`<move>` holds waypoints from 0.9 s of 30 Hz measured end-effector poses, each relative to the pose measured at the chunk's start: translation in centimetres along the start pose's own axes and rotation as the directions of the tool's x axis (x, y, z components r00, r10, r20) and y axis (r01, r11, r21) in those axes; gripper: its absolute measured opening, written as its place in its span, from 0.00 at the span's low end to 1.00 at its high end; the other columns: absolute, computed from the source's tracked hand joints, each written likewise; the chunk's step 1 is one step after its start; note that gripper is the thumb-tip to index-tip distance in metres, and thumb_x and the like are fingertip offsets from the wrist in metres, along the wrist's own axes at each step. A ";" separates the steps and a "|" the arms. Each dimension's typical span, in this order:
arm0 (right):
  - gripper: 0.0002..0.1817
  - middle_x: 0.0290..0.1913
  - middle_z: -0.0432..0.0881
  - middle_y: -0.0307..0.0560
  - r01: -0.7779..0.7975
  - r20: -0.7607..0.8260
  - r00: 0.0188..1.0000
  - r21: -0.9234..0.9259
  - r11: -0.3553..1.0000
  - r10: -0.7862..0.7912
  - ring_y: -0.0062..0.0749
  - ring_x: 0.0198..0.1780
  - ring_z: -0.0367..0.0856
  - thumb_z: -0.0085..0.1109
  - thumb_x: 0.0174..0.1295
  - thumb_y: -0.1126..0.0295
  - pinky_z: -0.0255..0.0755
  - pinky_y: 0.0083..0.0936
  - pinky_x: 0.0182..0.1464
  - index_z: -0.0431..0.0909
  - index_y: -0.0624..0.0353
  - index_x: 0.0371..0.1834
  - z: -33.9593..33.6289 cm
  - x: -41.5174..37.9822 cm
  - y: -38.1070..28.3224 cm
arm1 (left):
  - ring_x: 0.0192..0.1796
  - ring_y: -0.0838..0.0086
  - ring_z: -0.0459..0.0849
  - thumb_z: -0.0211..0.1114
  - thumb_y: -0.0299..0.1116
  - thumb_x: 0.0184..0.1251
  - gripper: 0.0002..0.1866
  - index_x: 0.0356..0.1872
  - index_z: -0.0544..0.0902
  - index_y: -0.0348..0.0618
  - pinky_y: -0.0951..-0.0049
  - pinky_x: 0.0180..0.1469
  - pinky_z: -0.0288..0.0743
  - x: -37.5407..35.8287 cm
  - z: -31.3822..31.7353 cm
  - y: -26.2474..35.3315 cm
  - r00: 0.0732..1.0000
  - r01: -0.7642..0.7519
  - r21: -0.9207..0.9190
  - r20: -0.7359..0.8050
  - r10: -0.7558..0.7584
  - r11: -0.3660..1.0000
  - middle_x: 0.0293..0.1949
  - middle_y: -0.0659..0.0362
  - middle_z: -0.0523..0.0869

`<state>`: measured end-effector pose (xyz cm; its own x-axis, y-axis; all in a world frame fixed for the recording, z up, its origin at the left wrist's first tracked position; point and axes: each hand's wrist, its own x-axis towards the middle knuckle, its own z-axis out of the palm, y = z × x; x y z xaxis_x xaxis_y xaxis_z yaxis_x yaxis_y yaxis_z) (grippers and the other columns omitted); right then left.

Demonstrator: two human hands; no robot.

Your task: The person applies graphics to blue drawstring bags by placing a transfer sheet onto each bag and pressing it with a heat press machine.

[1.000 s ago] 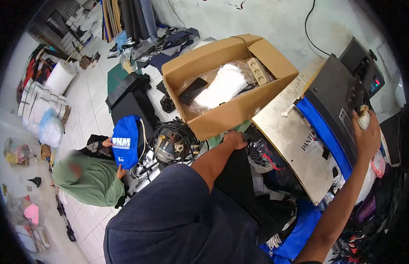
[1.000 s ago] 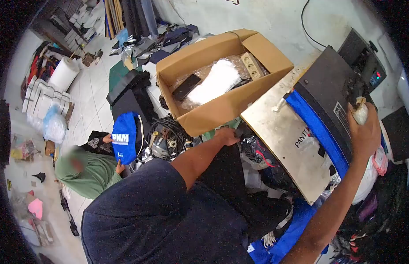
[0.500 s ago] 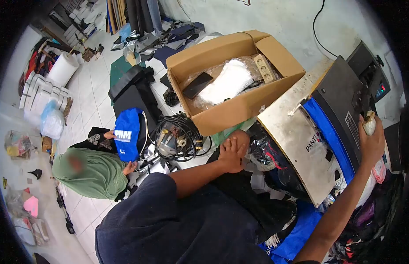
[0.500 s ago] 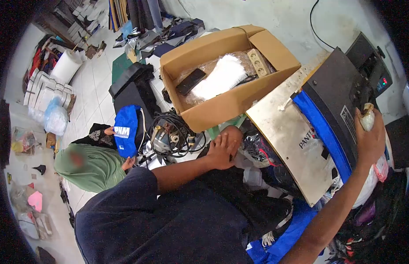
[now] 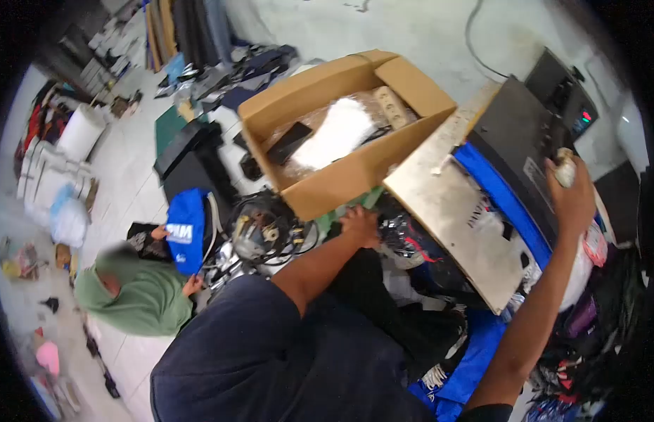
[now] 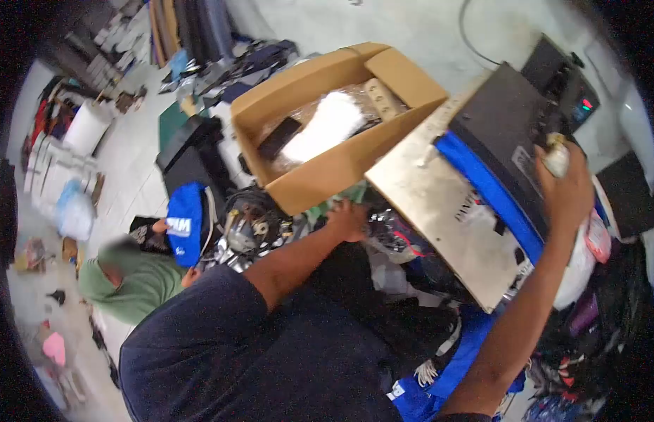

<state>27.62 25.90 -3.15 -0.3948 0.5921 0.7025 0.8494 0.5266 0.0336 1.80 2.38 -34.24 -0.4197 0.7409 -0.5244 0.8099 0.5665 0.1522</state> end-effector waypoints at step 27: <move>0.23 0.30 0.80 0.43 0.063 -0.152 0.987 0.092 0.994 -0.049 0.42 0.34 0.81 0.76 0.45 0.50 0.72 0.38 0.36 0.81 0.53 0.37 -0.9 -0.3 0.2 | 0.76 0.41 0.57 0.64 0.59 0.59 0.42 0.76 0.61 0.66 0.38 0.68 0.63 1.3 0.6 -0.9 1.000 0.020 -0.024 0.000 -0.020 1.000 0.78 0.44 0.52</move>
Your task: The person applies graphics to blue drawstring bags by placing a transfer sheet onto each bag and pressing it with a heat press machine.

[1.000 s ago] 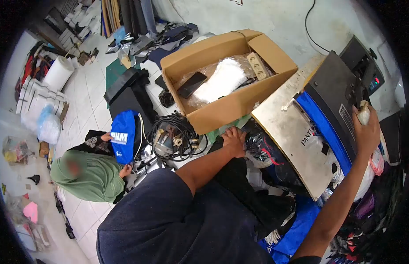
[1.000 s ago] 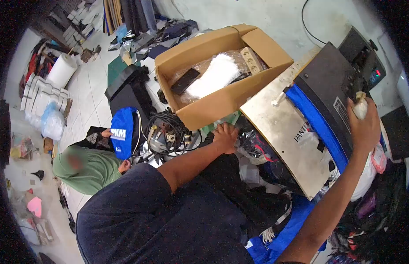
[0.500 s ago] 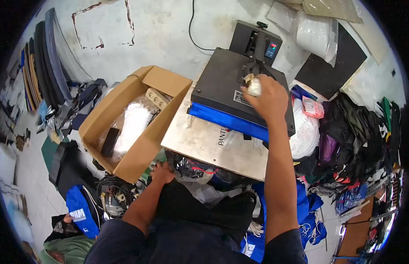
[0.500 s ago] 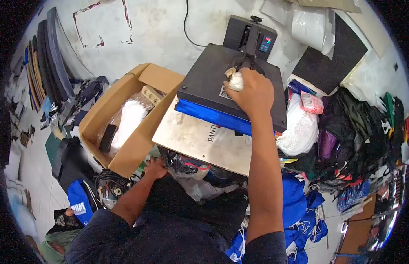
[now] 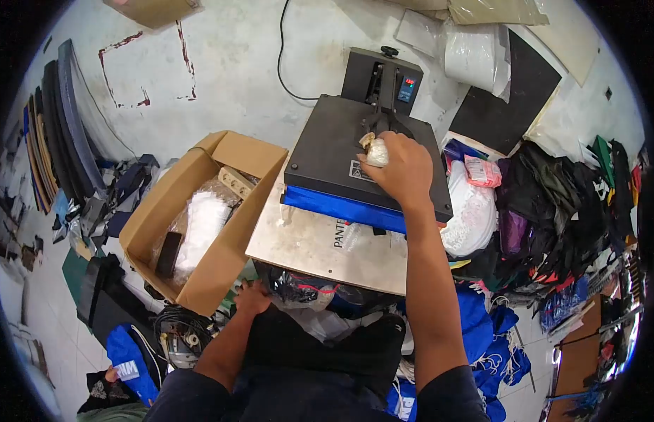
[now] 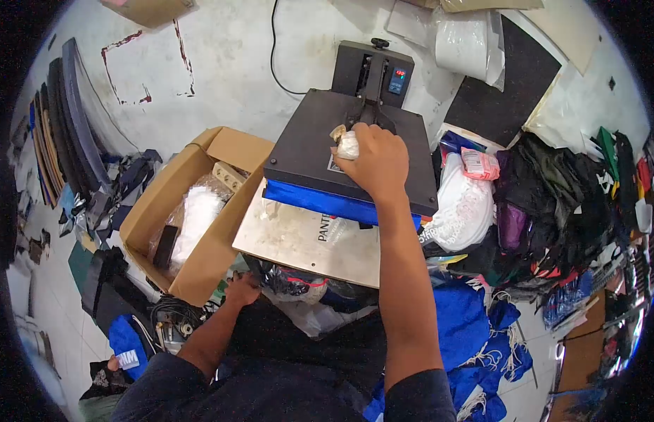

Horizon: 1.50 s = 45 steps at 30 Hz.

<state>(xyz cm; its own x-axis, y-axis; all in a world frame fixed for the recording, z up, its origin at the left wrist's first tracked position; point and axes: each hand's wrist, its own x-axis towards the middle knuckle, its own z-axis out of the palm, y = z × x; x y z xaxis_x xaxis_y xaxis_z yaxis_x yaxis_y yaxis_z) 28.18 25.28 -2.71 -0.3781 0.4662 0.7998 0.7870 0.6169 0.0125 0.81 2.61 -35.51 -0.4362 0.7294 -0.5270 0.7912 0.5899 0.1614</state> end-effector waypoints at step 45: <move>0.21 0.28 0.79 0.43 0.020 -0.009 1.000 -0.003 1.000 -0.020 0.41 0.32 0.80 0.75 0.44 0.51 0.71 0.38 0.35 0.80 0.52 0.34 0.3 0.1 0.3 | 0.33 0.60 0.84 0.68 0.30 0.59 0.06 0.28 0.83 0.39 0.65 0.38 0.76 -4.0 -0.2 0.8 0.525 -0.675 -0.211 -0.810 0.260 0.707 0.28 0.55 0.84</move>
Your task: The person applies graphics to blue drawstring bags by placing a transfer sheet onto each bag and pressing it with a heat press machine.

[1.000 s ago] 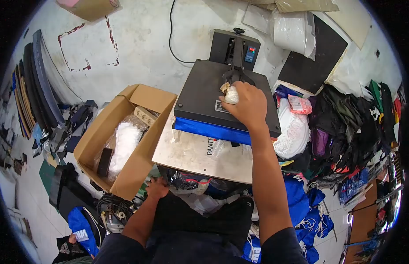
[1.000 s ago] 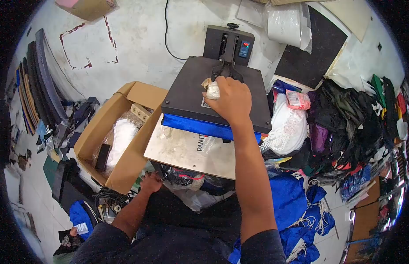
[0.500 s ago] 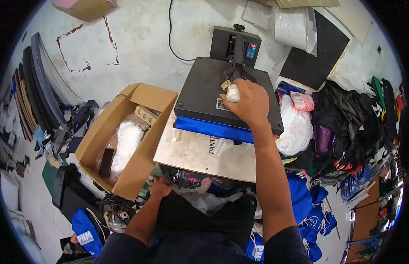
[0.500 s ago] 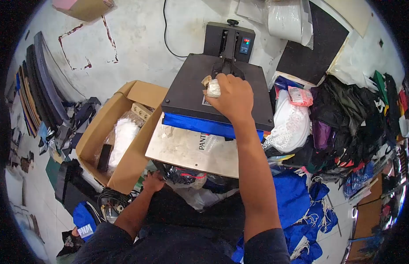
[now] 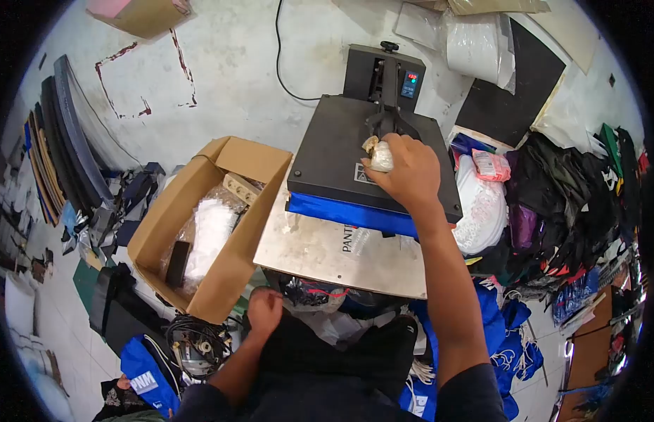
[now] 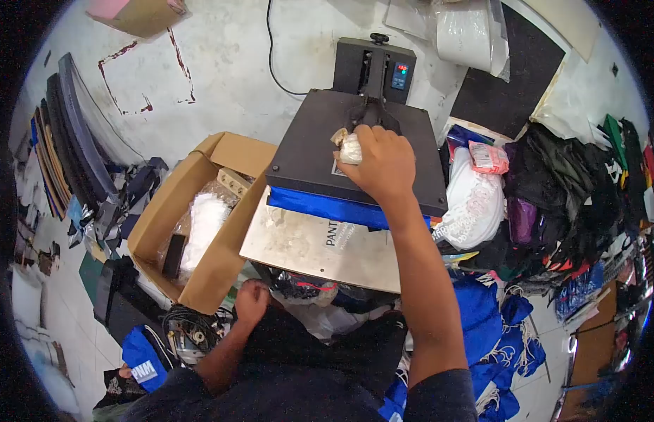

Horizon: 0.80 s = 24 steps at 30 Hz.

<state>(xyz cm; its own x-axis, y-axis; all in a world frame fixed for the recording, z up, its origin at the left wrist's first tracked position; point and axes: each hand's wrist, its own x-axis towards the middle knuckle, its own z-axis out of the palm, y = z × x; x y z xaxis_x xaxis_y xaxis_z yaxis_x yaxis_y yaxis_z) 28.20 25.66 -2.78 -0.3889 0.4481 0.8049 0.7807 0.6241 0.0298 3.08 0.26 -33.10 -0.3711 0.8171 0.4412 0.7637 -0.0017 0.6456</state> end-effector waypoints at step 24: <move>0.38 0.39 0.86 0.60 -0.545 0.917 0.120 0.382 0.747 -0.381 0.53 0.43 0.86 0.75 0.44 0.40 0.78 0.41 0.45 0.80 0.62 0.48 -0.9 10.2 5.5 | 0.49 0.64 0.87 0.55 0.48 0.74 0.25 0.55 0.82 0.35 0.65 0.54 0.80 25.9 6.2 9.8 0.422 0.612 -0.686 0.704 -0.571 -0.394 0.50 0.50 0.87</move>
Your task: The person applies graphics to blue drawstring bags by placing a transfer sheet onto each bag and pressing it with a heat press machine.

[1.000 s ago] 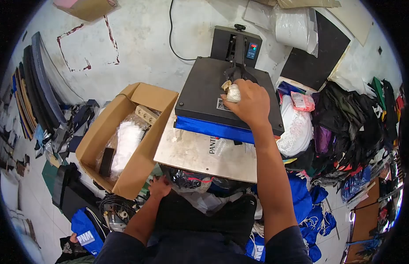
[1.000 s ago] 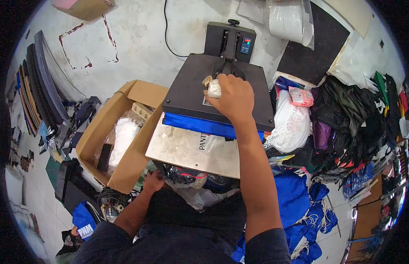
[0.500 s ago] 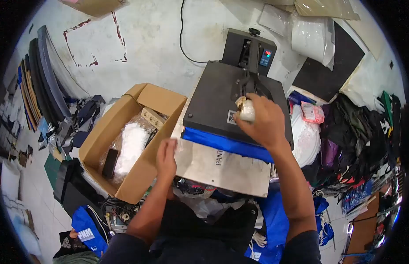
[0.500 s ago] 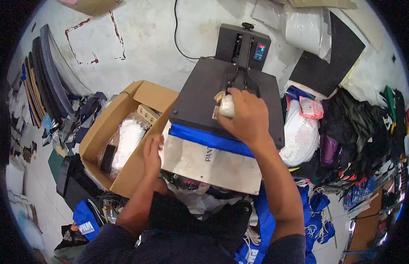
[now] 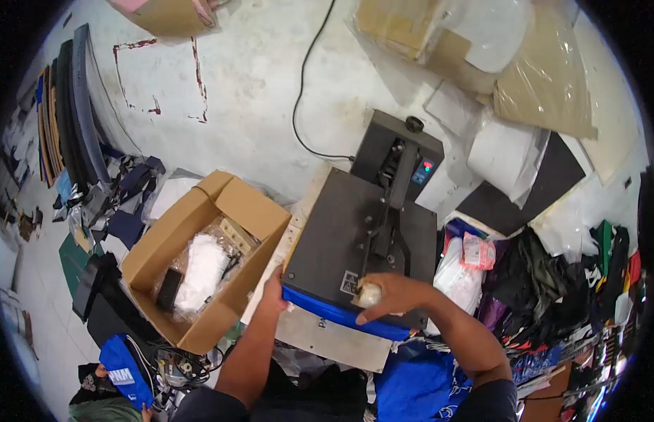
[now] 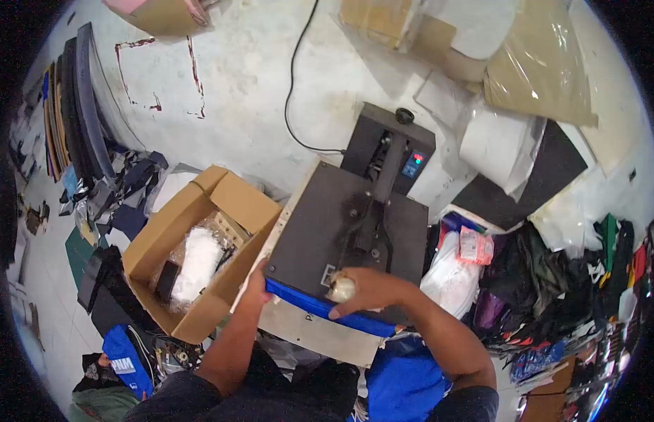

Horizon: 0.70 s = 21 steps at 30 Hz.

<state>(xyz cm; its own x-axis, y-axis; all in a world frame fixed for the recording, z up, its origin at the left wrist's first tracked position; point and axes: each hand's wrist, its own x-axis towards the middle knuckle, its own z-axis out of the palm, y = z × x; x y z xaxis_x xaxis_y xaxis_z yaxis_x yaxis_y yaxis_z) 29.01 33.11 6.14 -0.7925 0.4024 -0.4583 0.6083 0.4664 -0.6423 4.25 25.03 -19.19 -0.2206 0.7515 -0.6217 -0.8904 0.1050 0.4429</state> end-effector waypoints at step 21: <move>0.32 0.43 0.87 0.57 -0.282 -0.007 0.959 -0.061 0.957 0.282 0.45 0.36 0.88 0.67 0.50 0.52 0.81 0.32 0.45 0.80 0.59 0.56 -5.2 -2.9 -5.5 | 0.40 0.67 0.86 0.61 0.43 0.74 0.24 0.48 0.83 0.24 0.68 0.46 0.78 2.6 -2.7 -1.5 0.976 -0.051 0.031 -0.209 0.057 0.998 0.40 0.49 0.88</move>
<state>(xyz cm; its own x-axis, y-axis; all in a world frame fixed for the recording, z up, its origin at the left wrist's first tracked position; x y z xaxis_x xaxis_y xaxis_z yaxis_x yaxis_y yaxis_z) 28.19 33.43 14.23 -0.5881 0.5233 -0.6167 0.8088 0.3811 -0.4479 3.94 25.04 -23.24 -0.3489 0.6038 -0.7168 -0.8652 0.0864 0.4939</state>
